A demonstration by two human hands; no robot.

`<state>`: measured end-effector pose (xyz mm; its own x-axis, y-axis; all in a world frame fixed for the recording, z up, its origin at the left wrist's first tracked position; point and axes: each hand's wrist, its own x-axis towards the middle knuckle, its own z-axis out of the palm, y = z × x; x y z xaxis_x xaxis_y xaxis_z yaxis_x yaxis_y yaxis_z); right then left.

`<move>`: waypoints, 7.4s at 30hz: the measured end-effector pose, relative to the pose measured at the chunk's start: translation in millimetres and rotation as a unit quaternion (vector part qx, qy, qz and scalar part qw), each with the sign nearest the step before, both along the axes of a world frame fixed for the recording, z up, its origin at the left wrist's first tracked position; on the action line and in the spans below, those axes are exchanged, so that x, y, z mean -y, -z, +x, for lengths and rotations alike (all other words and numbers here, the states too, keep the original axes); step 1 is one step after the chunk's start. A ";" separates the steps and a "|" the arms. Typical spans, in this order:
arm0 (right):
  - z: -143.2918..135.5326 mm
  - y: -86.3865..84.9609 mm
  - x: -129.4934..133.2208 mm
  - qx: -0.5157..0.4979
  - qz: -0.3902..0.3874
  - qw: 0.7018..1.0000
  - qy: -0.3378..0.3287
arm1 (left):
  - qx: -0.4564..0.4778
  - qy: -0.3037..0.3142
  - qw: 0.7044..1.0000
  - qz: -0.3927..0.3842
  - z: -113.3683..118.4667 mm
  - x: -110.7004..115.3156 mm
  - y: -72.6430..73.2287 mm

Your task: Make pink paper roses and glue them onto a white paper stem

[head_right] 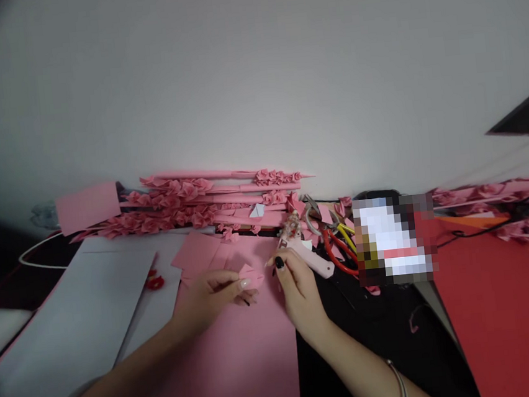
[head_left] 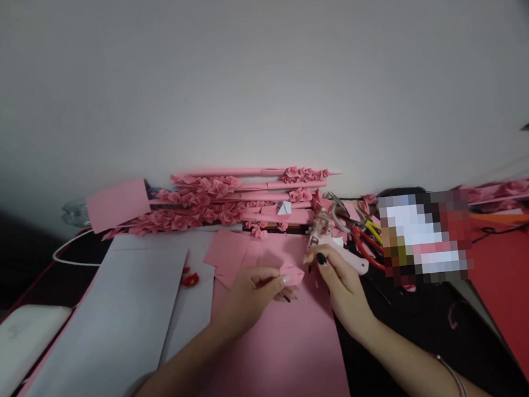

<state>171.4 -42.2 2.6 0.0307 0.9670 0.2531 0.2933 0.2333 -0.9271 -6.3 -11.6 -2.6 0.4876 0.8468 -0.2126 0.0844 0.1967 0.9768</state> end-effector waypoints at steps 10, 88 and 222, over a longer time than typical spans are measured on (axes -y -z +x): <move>-1.0 1.0 0.9 -0.069 -0.010 0.995 -0.071 | -0.047 -0.029 0.997 0.053 -0.6 1.5 -3.7; -4.3 -0.4 4.9 0.152 0.025 0.973 -0.174 | -0.179 0.118 0.912 0.349 -1.5 10.0 -11.0; 1.2 -11.2 4.6 0.088 0.103 0.976 -0.168 | 0.044 0.145 0.977 -0.150 -1.4 -4.2 -6.4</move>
